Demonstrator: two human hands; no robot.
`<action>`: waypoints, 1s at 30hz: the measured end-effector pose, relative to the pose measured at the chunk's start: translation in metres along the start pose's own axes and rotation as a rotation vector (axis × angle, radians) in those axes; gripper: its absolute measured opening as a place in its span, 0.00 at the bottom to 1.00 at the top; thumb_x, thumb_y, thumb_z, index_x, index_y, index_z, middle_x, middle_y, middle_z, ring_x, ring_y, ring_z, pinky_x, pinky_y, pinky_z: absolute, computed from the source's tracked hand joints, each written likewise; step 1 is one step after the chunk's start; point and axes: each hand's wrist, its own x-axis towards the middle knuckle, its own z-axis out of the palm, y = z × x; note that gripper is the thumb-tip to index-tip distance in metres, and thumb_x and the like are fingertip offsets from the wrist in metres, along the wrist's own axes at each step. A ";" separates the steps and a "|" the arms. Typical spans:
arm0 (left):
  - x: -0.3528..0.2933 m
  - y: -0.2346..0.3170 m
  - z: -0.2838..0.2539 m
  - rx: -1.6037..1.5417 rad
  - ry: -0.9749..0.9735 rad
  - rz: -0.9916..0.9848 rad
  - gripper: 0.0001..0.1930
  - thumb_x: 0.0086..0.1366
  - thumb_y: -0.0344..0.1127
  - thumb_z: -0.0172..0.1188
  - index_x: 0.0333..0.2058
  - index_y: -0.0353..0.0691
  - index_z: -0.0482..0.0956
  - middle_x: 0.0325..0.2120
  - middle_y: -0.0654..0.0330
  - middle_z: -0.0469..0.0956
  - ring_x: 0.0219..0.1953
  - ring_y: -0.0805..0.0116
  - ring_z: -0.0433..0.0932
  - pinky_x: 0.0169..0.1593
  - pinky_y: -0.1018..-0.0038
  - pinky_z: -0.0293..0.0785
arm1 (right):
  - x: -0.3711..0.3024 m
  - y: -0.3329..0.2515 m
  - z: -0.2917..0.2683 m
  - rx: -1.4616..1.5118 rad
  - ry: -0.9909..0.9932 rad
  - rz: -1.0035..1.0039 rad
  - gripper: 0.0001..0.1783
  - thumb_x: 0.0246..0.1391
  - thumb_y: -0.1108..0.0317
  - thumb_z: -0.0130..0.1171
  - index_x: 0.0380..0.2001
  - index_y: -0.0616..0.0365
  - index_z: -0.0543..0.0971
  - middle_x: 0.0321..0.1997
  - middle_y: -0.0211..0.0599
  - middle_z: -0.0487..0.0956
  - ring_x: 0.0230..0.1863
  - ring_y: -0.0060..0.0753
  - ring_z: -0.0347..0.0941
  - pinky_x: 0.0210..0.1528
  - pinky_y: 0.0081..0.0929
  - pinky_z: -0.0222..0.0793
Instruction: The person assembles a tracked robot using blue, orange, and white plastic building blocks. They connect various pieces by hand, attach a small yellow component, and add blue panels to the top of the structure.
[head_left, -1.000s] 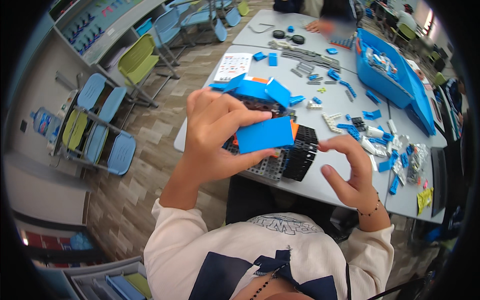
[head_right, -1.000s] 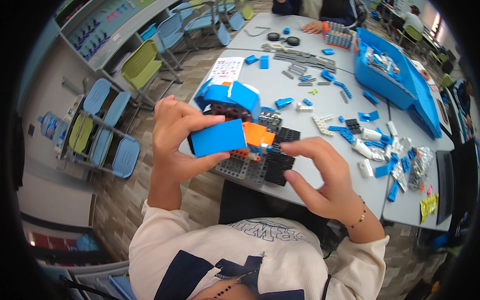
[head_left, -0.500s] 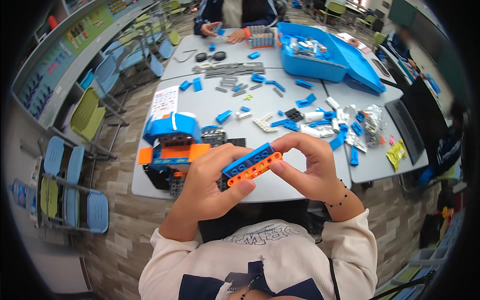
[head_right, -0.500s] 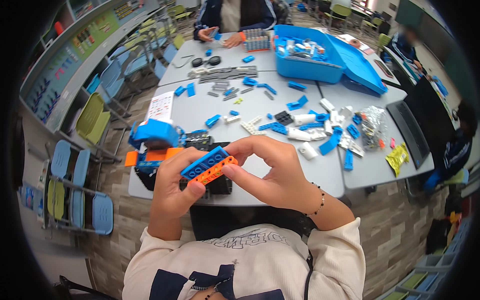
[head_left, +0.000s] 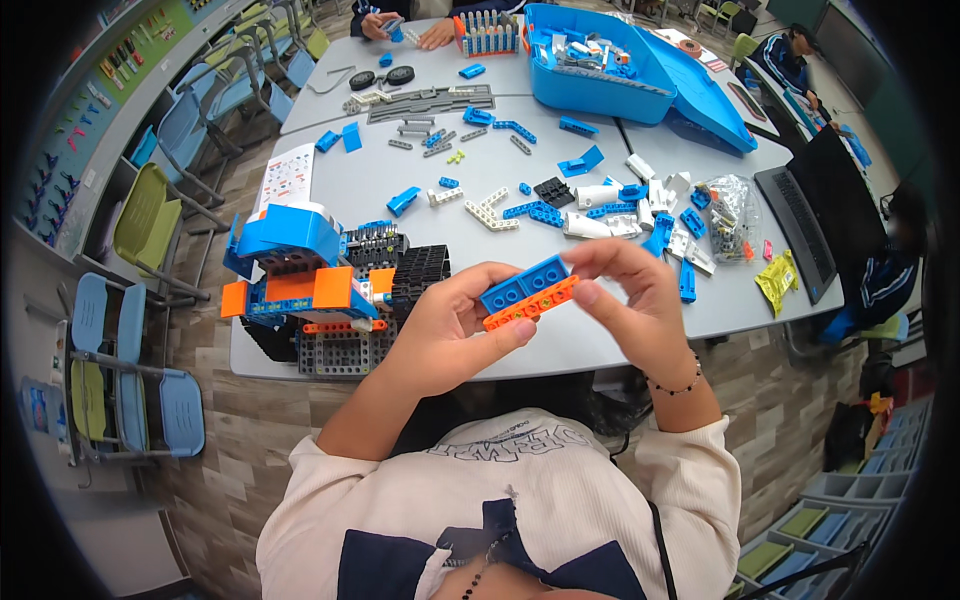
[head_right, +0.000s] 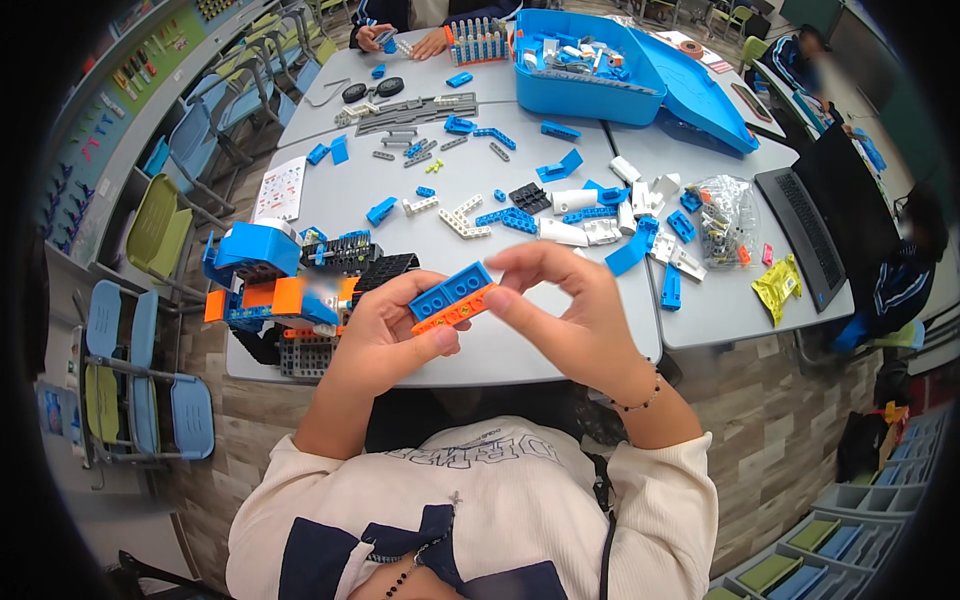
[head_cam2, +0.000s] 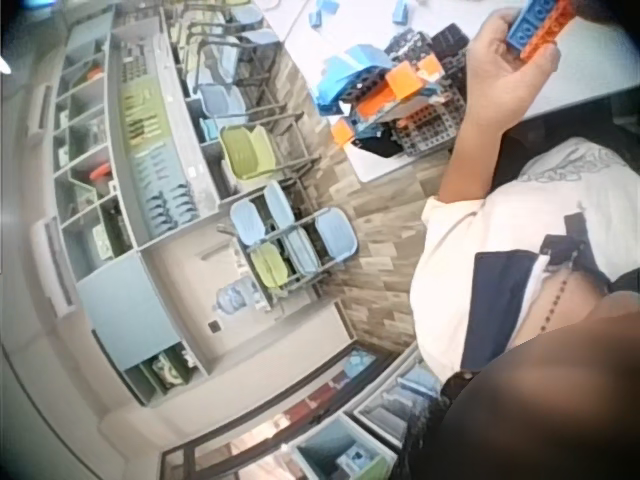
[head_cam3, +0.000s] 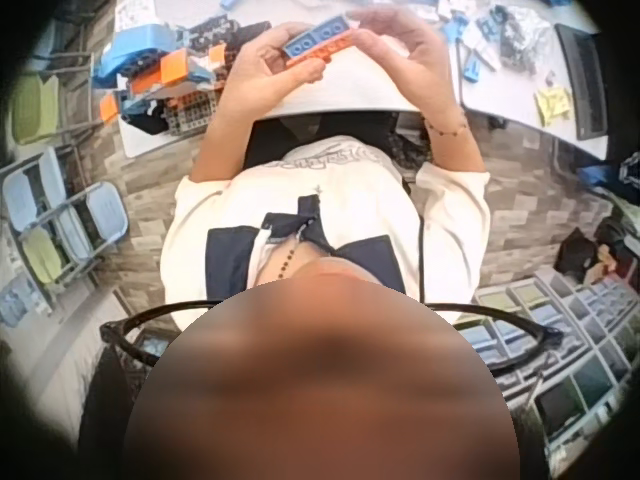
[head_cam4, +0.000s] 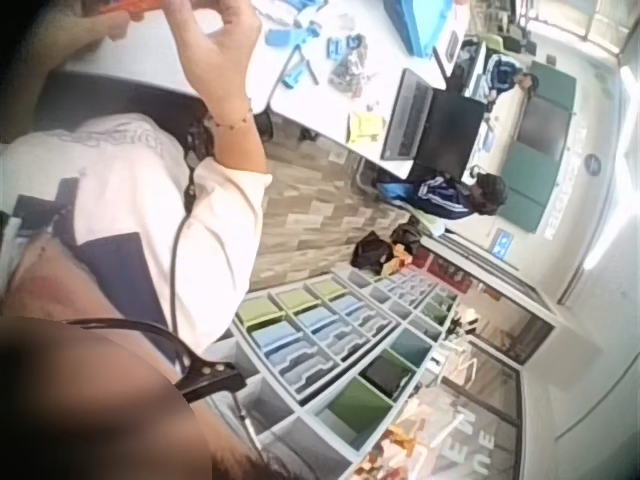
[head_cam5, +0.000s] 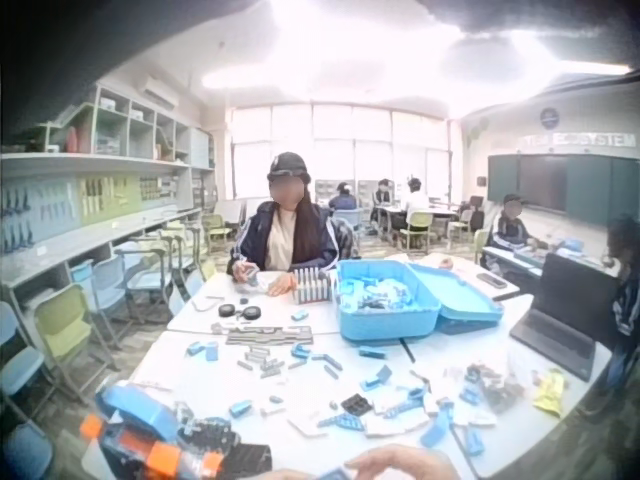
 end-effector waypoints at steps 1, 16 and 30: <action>0.000 -0.007 -0.001 -0.082 -0.032 -0.040 0.19 0.59 0.28 0.62 0.47 0.31 0.70 0.37 0.60 0.74 0.40 0.78 0.73 0.45 0.78 0.71 | 0.000 -0.004 -0.003 -0.028 0.037 -0.010 0.16 0.48 0.70 0.64 0.41 0.66 0.76 0.31 0.32 0.78 0.35 0.20 0.73 0.42 0.20 0.68; 0.007 -0.114 -0.010 -0.273 -0.245 -0.380 0.16 0.58 0.32 0.62 0.43 0.31 0.73 0.34 0.59 0.77 0.38 0.74 0.75 0.45 0.77 0.71 | -0.025 -0.106 -0.019 0.442 -0.680 -0.376 0.27 0.56 0.69 0.54 0.58 0.34 0.64 0.20 0.28 0.70 0.15 0.22 0.58 0.29 0.31 0.63; 0.007 -0.123 -0.012 -0.284 -0.376 -0.351 0.14 0.61 0.28 0.60 0.45 0.33 0.72 0.35 0.65 0.75 0.39 0.81 0.72 0.45 0.82 0.69 | 0.037 -0.123 -0.014 0.769 -1.013 -0.346 0.12 0.57 0.78 0.41 0.32 0.72 0.75 0.15 0.36 0.65 0.11 0.29 0.60 0.14 0.26 0.56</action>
